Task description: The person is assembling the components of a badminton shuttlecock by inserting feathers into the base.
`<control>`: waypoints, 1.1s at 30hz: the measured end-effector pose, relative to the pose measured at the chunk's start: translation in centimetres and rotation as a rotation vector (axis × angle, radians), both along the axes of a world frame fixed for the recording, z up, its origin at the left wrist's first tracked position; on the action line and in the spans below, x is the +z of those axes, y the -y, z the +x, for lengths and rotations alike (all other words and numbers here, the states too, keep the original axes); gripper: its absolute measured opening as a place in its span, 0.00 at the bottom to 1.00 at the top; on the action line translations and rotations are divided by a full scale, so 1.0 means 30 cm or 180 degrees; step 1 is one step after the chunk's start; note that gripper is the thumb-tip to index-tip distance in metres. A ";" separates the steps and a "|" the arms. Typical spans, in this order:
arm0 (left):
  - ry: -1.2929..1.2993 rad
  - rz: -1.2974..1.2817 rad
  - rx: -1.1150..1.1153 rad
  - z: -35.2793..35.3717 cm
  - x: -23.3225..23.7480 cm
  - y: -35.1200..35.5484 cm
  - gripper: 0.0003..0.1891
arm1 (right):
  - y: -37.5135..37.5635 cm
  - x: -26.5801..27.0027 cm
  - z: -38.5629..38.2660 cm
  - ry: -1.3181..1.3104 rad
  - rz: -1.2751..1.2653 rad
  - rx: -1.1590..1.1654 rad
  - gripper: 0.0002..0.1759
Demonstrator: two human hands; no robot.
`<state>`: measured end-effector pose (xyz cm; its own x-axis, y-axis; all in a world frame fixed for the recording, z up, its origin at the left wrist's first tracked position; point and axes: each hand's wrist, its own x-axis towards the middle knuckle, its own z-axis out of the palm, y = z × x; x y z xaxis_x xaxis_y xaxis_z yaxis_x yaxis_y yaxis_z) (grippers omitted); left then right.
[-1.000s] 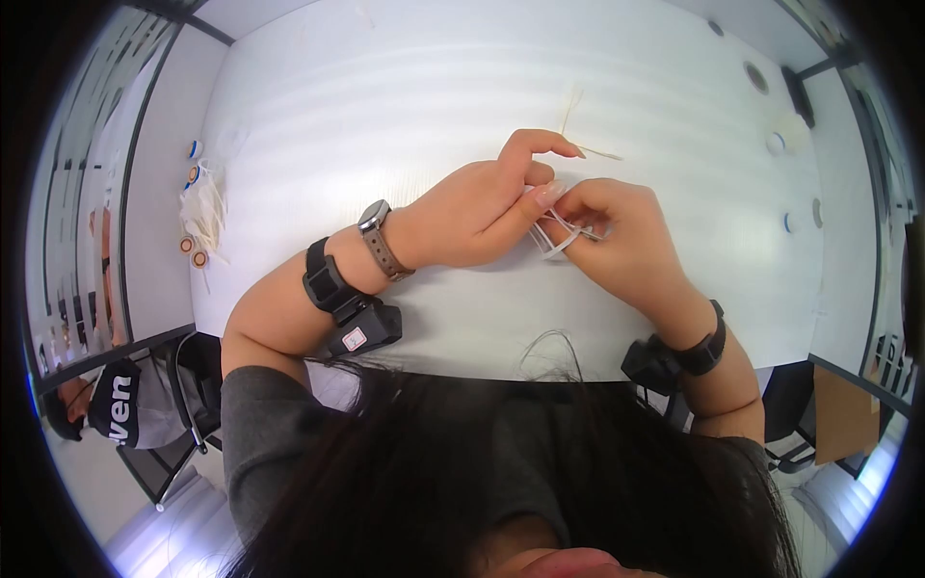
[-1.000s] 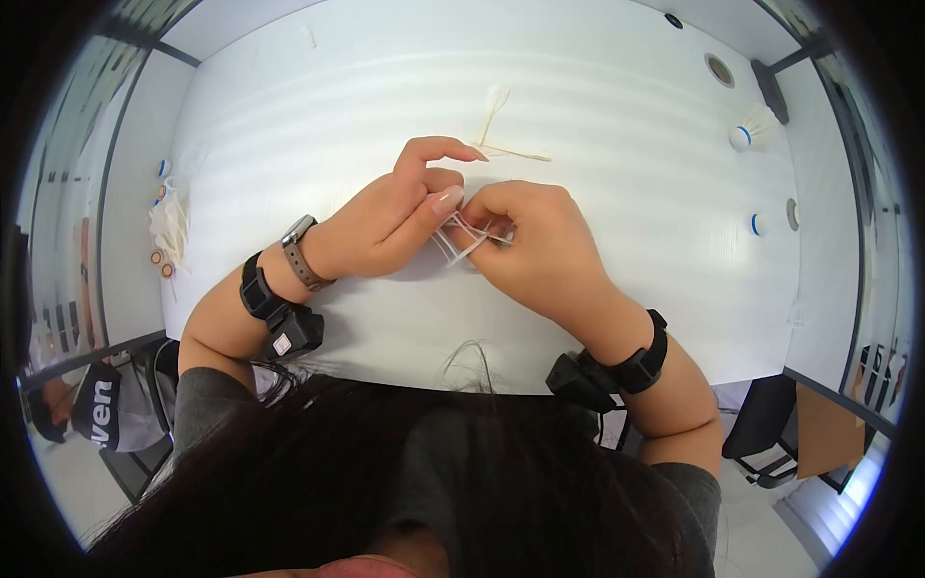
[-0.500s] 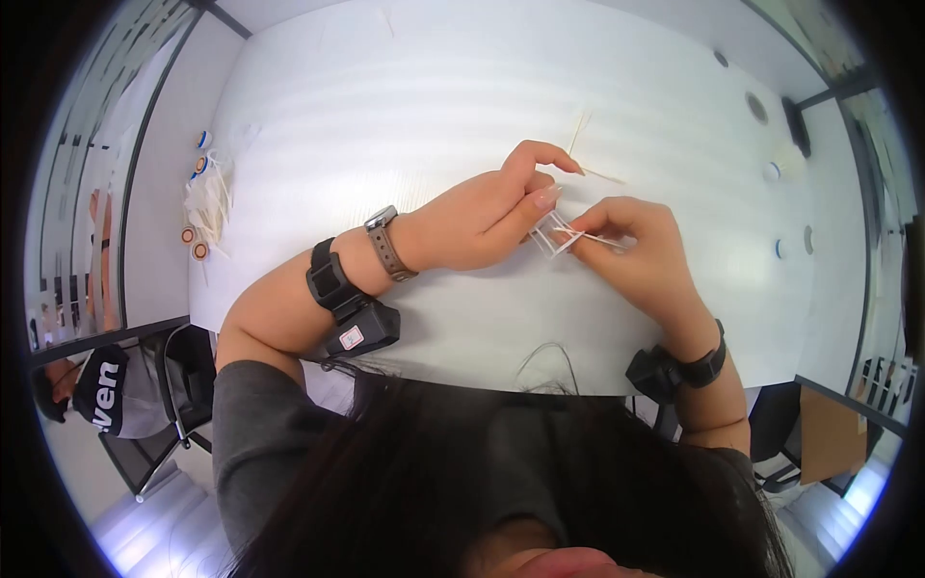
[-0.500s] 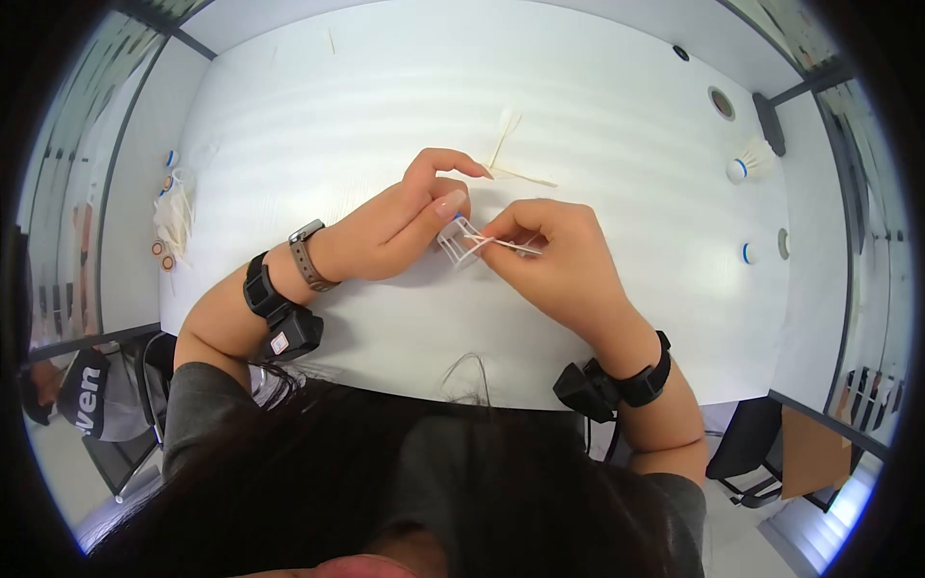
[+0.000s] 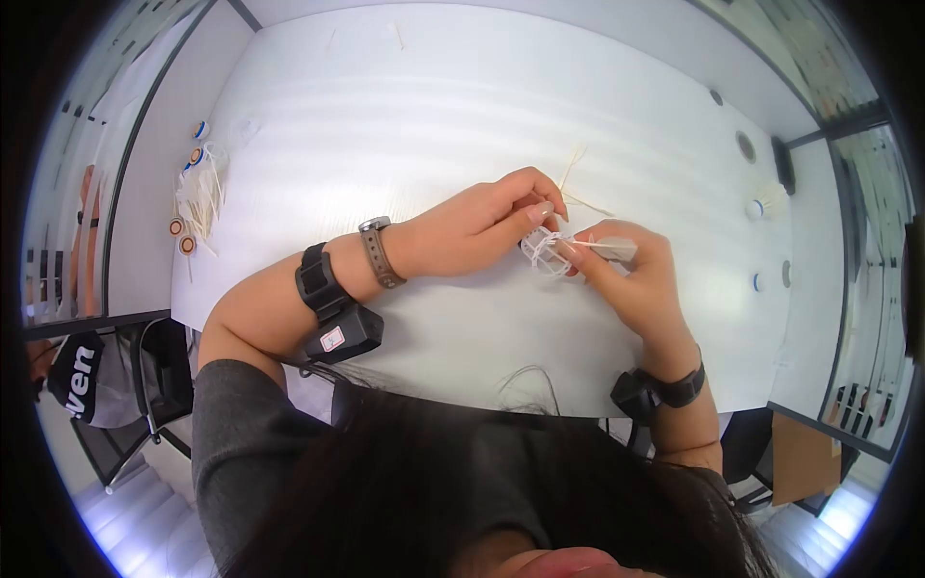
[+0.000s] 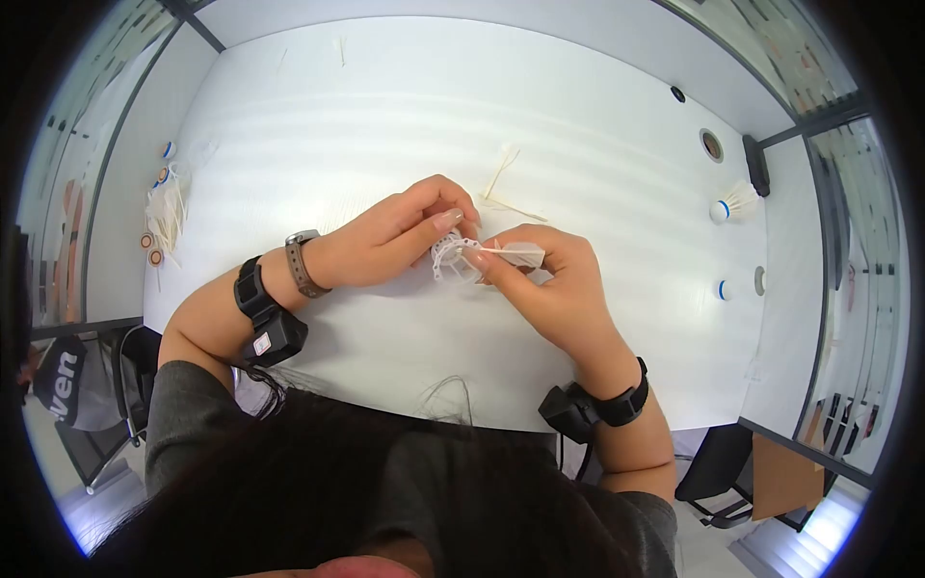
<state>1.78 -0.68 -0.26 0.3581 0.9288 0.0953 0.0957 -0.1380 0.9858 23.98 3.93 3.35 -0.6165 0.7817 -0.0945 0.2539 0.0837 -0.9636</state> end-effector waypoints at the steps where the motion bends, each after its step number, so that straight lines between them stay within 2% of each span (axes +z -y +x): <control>1: -0.0072 -0.0059 0.0047 -0.004 0.006 0.003 0.11 | 0.001 -0.002 0.000 -0.0063 -0.0091 -0.0087 0.07; 2: -0.0143 -0.0115 0.0095 -0.011 0.018 0.009 0.11 | 0.001 -0.006 0.000 -0.0123 -0.0178 -0.0172 0.07; 5: -0.0173 0.0863 0.0652 -0.014 -0.002 0.013 0.12 | -0.008 -0.019 -0.006 -0.0145 -0.0175 -0.0398 0.06; 7: -0.0653 0.1944 0.0890 -0.033 0.013 0.013 0.13 | -0.013 -0.011 -0.011 -0.0019 -0.0042 -0.0526 0.06; 8: -0.0637 0.2369 0.1047 -0.019 0.025 0.014 0.12 | -0.016 -0.024 -0.011 -0.0118 -0.0002 -0.0568 0.06; 11: -0.0988 0.2564 0.0790 0.012 0.029 0.029 0.08 | -0.018 -0.032 -0.009 -0.0163 -0.0121 -0.0595 0.06; 15: -0.1245 0.2246 0.1063 0.018 0.021 0.022 0.07 | -0.015 -0.034 -0.010 -0.0275 -0.0194 -0.0487 0.05; 24: -0.1479 0.2443 0.1318 0.014 0.029 0.011 0.08 | -0.016 -0.057 -0.011 -0.0640 -0.0042 -0.0416 0.04; 26: -0.1566 0.2411 0.1417 0.020 0.021 0.013 0.07 | -0.015 -0.065 -0.013 -0.0460 0.0623 -0.0412 0.05; 28: -0.1504 0.2445 0.1376 0.024 0.015 0.007 0.12 | -0.017 -0.063 -0.017 -0.0283 0.1481 -0.0352 0.06; 33: -0.1555 0.2231 0.1160 0.023 0.020 0.017 0.20 | -0.014 -0.058 -0.025 -0.0381 0.2047 -0.0312 0.05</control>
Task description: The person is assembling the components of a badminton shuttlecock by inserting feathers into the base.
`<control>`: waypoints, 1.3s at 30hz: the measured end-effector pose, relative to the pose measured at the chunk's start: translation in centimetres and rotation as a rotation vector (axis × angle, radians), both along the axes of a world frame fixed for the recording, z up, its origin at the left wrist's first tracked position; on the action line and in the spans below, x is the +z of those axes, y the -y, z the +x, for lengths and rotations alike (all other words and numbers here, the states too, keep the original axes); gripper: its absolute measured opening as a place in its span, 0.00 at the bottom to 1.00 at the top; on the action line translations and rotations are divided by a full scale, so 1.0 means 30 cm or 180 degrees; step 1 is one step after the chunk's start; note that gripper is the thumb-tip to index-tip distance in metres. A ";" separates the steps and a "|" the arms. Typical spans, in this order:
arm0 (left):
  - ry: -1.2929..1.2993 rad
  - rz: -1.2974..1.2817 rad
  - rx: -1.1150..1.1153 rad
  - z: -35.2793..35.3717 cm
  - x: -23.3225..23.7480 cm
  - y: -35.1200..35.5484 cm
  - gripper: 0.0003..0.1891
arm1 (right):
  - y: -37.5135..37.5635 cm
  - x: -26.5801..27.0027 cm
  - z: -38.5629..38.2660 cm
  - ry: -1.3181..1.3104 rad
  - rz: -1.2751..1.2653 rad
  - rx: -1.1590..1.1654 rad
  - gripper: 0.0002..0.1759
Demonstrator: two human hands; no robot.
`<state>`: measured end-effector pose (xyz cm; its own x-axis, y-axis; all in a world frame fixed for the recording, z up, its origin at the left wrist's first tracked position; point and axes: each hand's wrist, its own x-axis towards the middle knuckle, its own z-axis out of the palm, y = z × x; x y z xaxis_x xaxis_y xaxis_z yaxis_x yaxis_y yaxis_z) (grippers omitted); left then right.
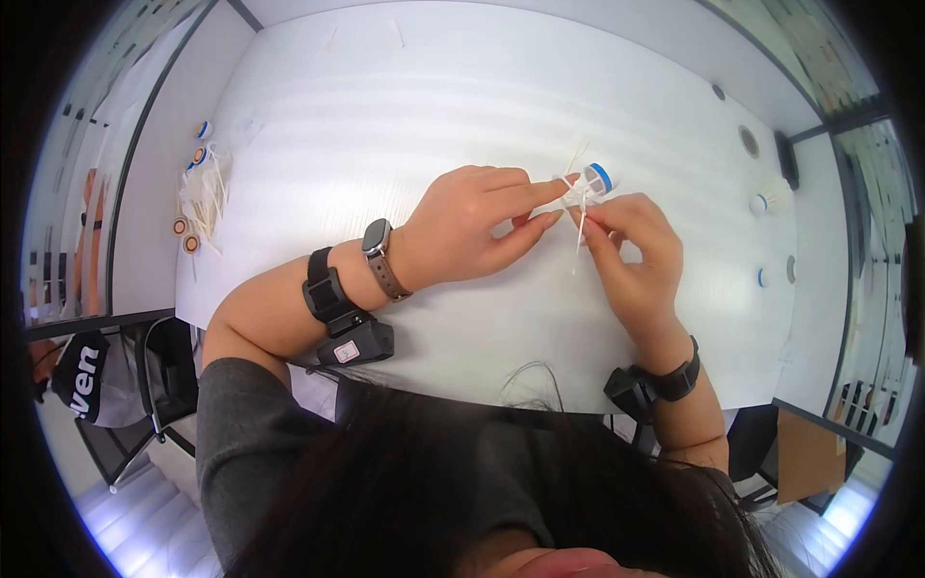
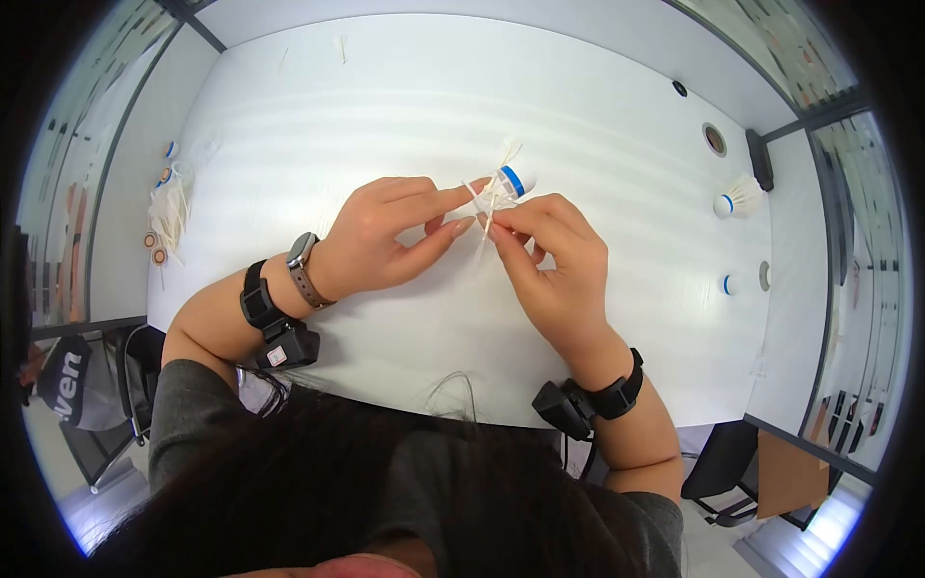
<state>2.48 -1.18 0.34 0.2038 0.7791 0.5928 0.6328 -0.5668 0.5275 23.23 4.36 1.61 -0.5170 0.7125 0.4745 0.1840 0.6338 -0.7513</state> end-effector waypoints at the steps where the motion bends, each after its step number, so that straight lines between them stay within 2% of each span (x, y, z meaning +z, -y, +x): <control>1: 0.0003 -0.0060 -0.0025 0.001 0.002 0.002 0.22 | -0.001 0.002 0.001 0.0010 -0.0008 0.0004 0.05; 8: -0.0061 -0.0236 -0.0154 0.001 -0.011 0.003 0.23 | 0.007 0.002 0.000 0.0100 -0.0294 0.0170 0.05; 16: -0.0005 -0.0252 -0.0175 -0.001 0.001 0.006 0.14 | 0.008 0.001 0.003 0.0262 -0.0261 0.0254 0.05; 20: 0.0052 -0.0359 -0.0190 0.001 0.002 0.005 0.12 | 0.014 -0.025 0.001 0.0042 -0.0790 0.0352 0.06; 26: -0.0074 -0.0534 -0.0035 -0.003 0.004 0.010 0.09 | 0.013 -0.025 0.003 0.0271 -0.1014 0.0399 0.06; 29: -0.0042 -0.0438 0.0017 0.002 -0.005 0.006 0.07 | 0.025 -0.025 -0.007 0.0065 -0.1321 0.0342 0.06; 36: -0.0101 -0.0316 0.0112 0.009 -0.009 0.006 0.05 | 0.032 -0.008 -0.012 0.0217 -0.1863 0.0274 0.07; 39: -0.0270 -0.0031 0.0132 0.015 -0.012 0.003 0.06 | 0.040 -0.003 -0.030 -0.0085 -0.2176 0.0114 0.09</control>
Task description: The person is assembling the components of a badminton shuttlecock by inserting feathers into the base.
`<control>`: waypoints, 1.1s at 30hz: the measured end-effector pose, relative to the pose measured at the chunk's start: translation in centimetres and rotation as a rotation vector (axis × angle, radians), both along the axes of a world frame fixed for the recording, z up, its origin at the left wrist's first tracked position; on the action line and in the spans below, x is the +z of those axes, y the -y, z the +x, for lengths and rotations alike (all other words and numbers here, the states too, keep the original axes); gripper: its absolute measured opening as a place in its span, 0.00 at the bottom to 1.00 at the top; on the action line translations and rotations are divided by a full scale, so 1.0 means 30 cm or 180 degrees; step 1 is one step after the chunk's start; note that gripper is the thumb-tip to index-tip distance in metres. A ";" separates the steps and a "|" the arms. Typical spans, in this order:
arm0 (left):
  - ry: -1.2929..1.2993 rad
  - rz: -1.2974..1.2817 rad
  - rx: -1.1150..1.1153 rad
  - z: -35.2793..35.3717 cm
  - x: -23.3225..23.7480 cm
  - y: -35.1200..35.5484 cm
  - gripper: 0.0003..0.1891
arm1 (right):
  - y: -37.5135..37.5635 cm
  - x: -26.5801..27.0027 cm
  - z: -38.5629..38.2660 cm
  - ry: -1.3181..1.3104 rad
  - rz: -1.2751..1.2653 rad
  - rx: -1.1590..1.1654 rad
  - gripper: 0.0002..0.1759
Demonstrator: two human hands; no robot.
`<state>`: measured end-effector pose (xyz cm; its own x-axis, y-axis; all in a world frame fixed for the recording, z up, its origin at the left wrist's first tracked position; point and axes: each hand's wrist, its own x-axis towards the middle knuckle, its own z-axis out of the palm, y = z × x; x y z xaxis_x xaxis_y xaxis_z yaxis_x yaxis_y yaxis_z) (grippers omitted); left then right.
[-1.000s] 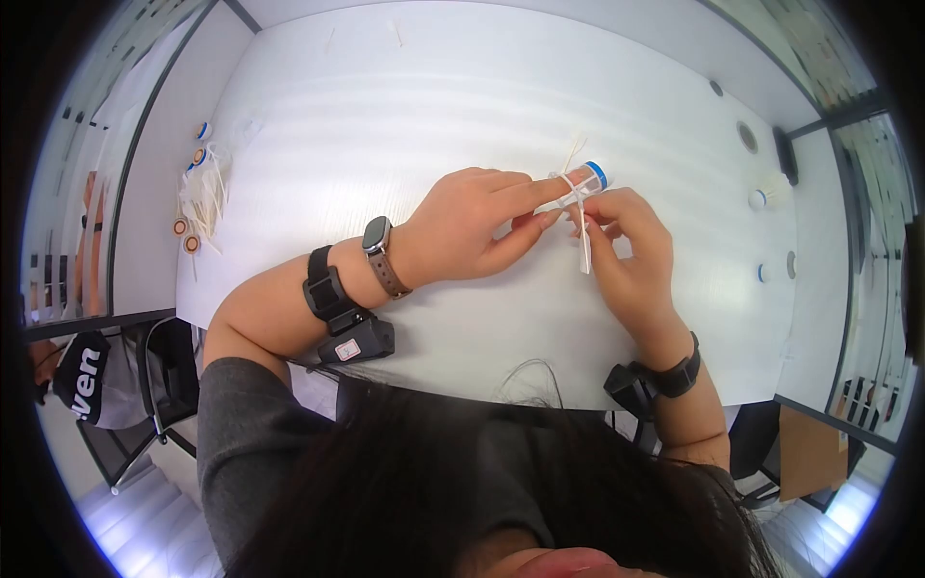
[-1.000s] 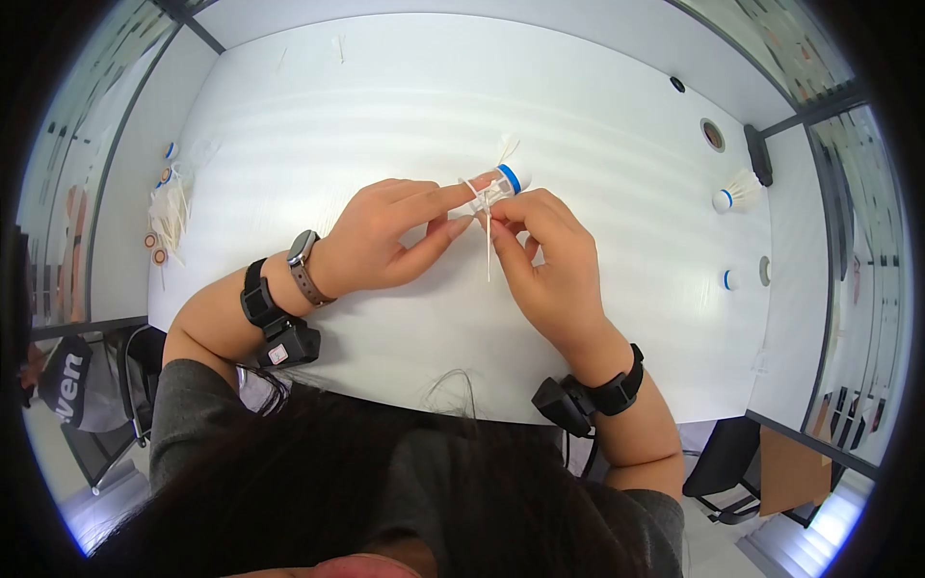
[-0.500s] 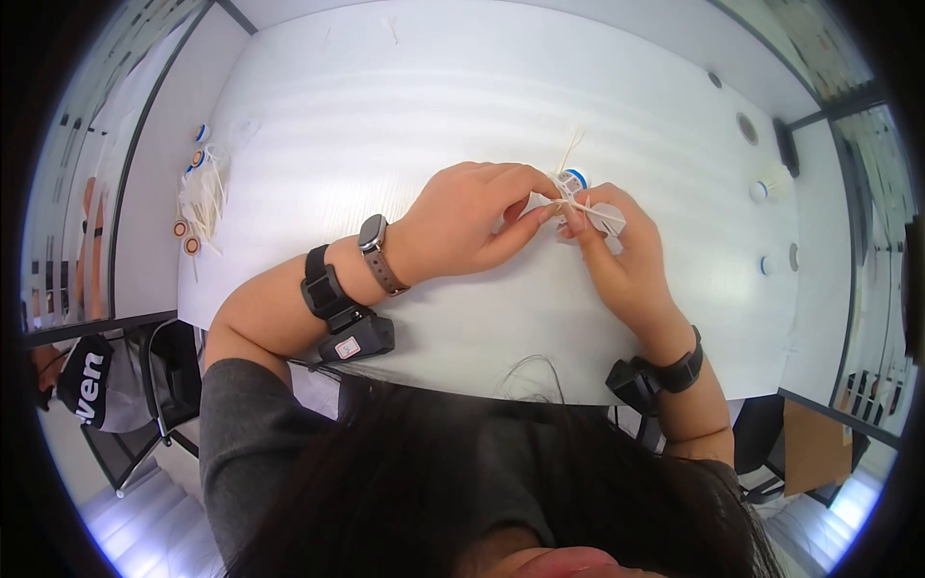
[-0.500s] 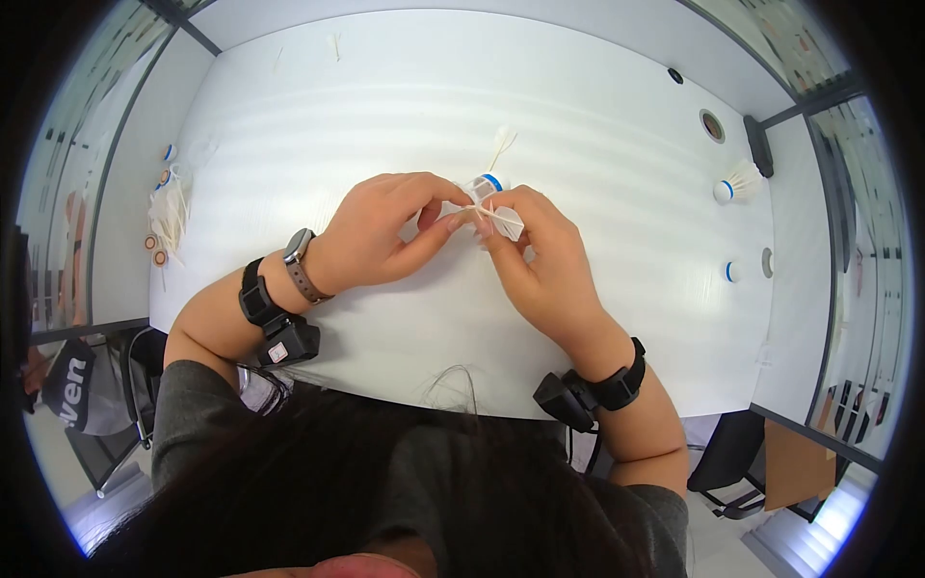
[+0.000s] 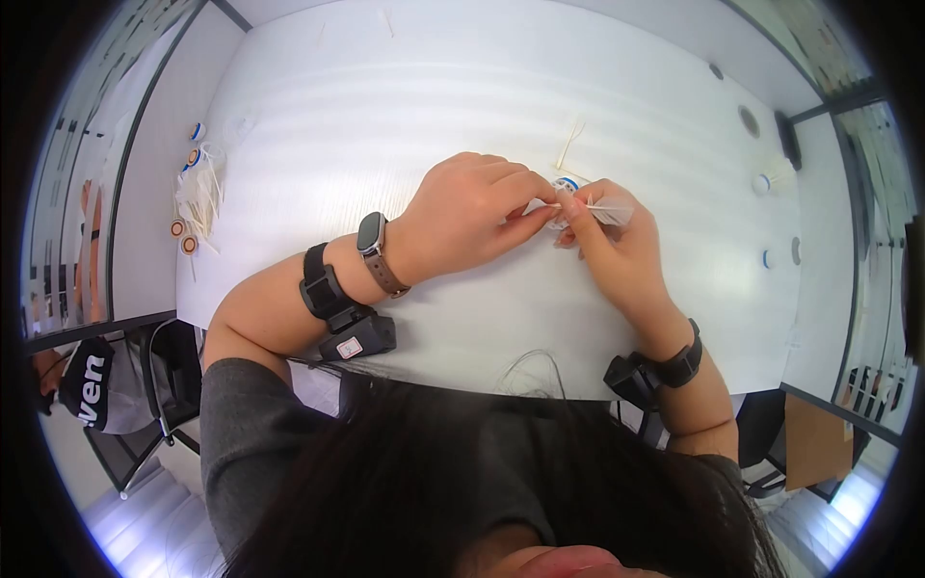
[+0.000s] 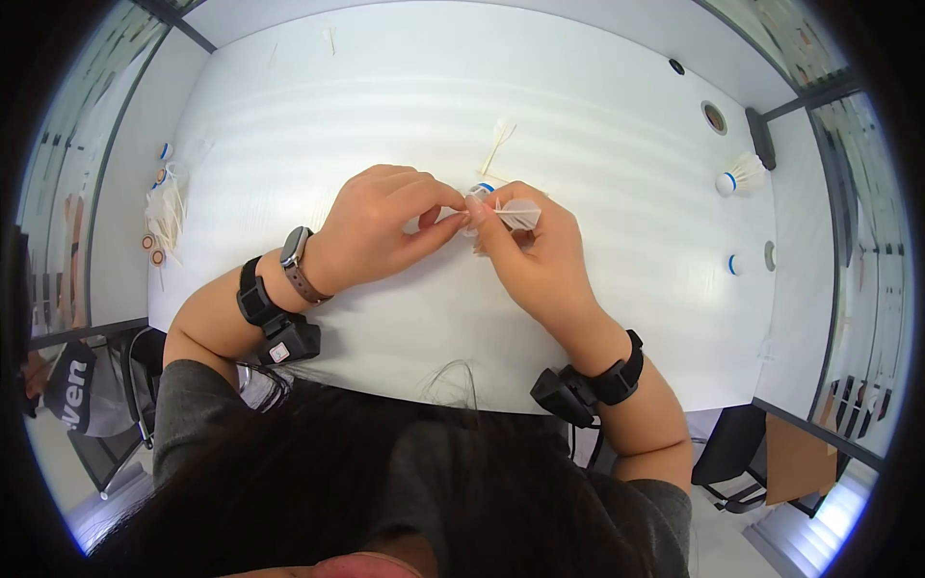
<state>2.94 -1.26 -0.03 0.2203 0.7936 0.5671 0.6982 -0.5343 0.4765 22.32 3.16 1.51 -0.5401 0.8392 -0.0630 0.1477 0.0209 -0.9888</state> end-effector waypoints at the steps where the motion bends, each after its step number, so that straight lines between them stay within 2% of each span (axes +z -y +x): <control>1: -0.0162 0.0207 -0.0010 0.000 0.001 -0.002 0.06 | 0.002 -0.001 0.001 -0.0031 -0.0088 -0.0017 0.09; 4: -0.0638 0.0818 -0.0003 -0.006 0.008 -0.017 0.08 | 0.000 0.003 0.003 -0.0060 -0.0332 -0.0083 0.10; 7: -0.1312 0.1071 -0.0082 -0.022 0.018 -0.021 0.08 | -0.006 0.018 0.001 0.0032 -0.0655 -0.0121 0.11; 10: -0.1643 0.1283 -0.0066 -0.031 0.032 -0.011 0.02 | -0.011 0.017 0.006 0.0058 -0.0771 -0.0068 0.12; 19: -0.1681 0.1397 -0.0065 -0.028 0.023 -0.009 0.11 | -0.013 0.010 -0.001 -0.0073 -0.0846 -0.0279 0.15; 27: -0.1976 0.1456 -0.0106 -0.033 0.030 -0.011 0.13 | -0.014 0.004 -0.004 -0.0150 -0.0885 -0.0359 0.15; 33: -0.2119 0.1475 -0.0390 -0.040 0.048 -0.017 0.04 | -0.010 0.000 -0.001 -0.0193 -0.0835 -0.0280 0.14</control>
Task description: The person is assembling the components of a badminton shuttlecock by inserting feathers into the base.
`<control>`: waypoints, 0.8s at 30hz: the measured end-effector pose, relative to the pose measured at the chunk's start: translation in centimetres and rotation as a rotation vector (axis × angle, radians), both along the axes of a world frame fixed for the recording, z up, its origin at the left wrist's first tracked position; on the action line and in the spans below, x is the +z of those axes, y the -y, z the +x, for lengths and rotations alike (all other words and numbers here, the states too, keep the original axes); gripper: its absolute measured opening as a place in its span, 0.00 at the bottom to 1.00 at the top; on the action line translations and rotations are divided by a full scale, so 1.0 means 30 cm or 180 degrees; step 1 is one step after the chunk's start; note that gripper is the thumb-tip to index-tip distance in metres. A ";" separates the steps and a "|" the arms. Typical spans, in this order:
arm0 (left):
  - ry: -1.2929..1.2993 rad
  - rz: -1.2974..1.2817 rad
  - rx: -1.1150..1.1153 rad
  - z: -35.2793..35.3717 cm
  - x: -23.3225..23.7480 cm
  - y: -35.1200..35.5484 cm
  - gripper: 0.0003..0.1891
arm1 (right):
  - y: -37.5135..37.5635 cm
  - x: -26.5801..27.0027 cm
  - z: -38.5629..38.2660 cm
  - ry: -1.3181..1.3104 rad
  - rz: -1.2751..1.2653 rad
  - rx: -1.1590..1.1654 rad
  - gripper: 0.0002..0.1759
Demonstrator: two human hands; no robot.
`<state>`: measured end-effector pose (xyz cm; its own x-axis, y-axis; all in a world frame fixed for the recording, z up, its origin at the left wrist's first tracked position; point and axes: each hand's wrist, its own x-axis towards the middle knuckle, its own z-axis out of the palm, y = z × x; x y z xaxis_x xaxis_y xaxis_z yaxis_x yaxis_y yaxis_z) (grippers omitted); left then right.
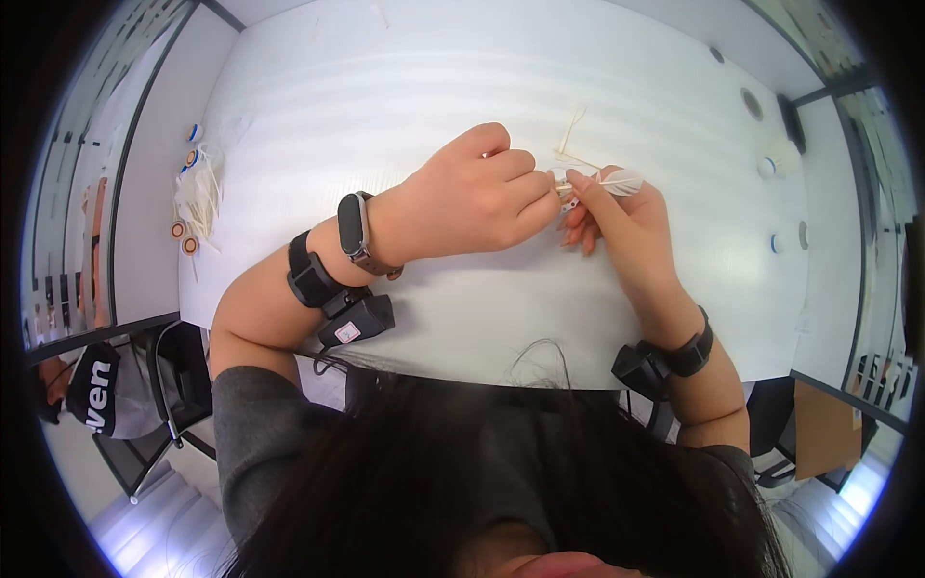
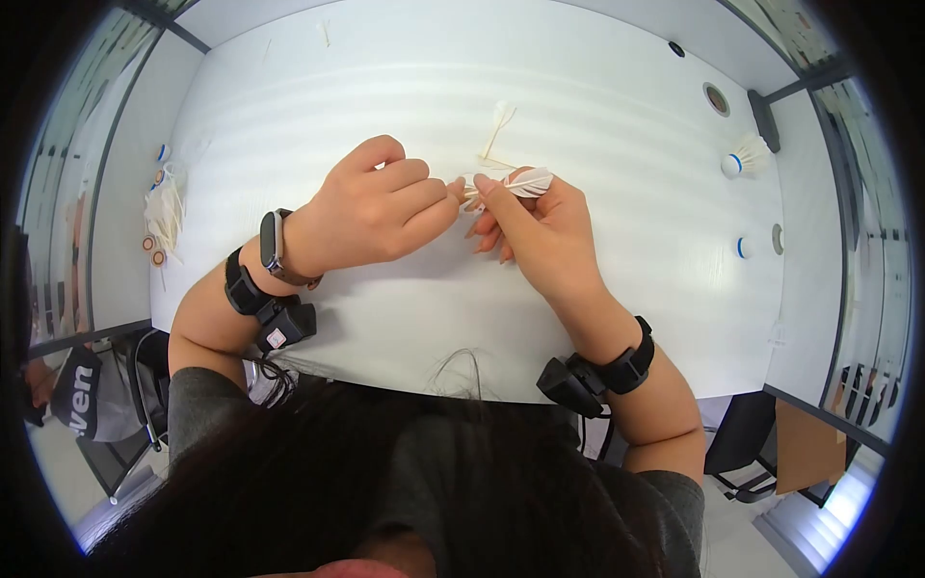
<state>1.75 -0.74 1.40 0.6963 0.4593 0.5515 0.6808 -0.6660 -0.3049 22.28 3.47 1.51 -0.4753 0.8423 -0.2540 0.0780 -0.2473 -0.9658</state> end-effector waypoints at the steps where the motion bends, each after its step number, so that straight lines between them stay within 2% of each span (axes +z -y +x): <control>1: -0.0058 -0.0028 -0.0038 -0.005 0.006 -0.001 0.04 | 0.000 0.000 0.001 0.0009 0.0020 0.0021 0.14; 9: -0.0229 -0.0172 -0.0195 -0.024 0.031 -0.004 0.07 | -0.007 0.002 0.014 0.0020 0.0078 0.0022 0.13; 13: 0.0591 -0.0545 -0.0324 -0.070 -0.011 -0.032 0.08 | -0.021 0.003 0.024 -0.0098 0.0052 0.0062 0.14; 16: 0.1523 -0.1059 -0.0243 -0.087 -0.029 -0.042 0.13 | -0.023 0.002 0.027 -0.0340 0.0118 0.0080 0.14; 17: 0.1483 -0.1410 -0.0187 -0.109 -0.022 -0.034 0.23 | -0.022 0.002 0.028 -0.0342 0.0113 0.0108 0.14; 20: 0.1712 -0.1371 -0.0253 -0.073 0.003 -0.034 0.31 | -0.017 0.007 0.027 -0.0345 0.0128 0.0212 0.14; 24: 0.1699 -0.1636 -0.0456 -0.044 -0.033 -0.045 0.25 | 0.000 0.015 0.024 -0.0309 0.0193 0.0441 0.12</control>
